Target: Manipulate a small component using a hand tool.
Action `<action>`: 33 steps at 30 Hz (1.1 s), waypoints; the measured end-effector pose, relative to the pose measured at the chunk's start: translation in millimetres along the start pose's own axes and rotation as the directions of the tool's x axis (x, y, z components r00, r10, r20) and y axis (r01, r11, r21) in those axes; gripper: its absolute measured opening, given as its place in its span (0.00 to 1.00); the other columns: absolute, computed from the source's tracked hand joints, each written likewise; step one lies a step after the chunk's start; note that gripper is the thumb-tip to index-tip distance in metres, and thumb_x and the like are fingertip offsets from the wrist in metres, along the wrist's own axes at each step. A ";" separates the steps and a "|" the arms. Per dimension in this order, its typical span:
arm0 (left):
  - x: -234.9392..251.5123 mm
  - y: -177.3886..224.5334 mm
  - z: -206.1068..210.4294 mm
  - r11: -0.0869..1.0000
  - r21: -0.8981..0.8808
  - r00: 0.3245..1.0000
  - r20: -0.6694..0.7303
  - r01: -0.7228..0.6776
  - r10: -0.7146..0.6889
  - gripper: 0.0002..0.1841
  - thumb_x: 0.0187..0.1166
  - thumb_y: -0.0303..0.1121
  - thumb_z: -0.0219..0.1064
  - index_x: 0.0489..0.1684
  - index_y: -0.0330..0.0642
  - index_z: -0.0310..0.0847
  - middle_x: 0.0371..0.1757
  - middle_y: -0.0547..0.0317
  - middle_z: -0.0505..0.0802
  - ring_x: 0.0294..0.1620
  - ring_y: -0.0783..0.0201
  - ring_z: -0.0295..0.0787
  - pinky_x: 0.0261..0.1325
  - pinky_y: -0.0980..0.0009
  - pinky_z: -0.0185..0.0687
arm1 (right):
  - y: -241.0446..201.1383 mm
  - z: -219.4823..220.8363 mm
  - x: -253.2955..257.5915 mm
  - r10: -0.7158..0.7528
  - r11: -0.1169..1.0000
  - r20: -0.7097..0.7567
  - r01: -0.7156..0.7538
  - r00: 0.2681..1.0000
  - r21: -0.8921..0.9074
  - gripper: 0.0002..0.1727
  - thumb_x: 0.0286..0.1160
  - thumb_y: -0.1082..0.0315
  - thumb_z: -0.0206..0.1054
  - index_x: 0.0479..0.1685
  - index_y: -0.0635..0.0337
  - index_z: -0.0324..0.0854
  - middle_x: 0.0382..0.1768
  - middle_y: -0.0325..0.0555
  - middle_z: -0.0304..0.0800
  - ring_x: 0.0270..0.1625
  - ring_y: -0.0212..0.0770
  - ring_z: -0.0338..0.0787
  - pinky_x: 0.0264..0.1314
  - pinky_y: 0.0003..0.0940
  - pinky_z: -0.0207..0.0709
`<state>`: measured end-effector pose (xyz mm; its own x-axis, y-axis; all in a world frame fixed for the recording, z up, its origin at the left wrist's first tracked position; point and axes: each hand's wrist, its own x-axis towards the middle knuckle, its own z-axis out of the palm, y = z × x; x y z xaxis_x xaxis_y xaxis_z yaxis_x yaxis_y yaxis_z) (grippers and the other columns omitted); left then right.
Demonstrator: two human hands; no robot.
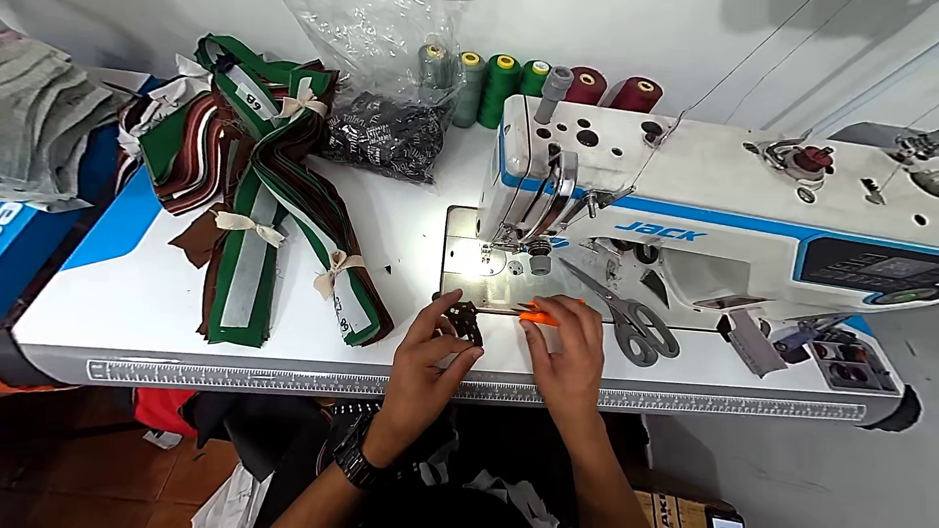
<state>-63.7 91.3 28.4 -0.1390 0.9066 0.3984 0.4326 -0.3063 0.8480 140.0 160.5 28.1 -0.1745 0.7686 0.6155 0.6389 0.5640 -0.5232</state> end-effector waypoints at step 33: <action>-0.3 -0.8 -0.7 0.992 -0.117 0.999 -0.004 0.039 -0.040 0.05 0.76 0.34 0.74 0.34 0.46 0.95 0.70 0.59 0.89 0.67 0.62 0.88 0.68 0.64 0.89 | -16.0 12.0 1.1 -0.090 0.995 0.033 0.089 0.995 0.034 0.14 0.78 0.62 0.73 0.59 0.50 0.89 0.57 0.41 0.89 0.65 0.44 0.85 0.67 0.43 0.80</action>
<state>-64.7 91.0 27.8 -0.1600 0.9168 0.3660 0.3196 -0.3027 0.8979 120.6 155.9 30.1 -0.2554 0.7244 0.6403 0.5951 0.6398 -0.4864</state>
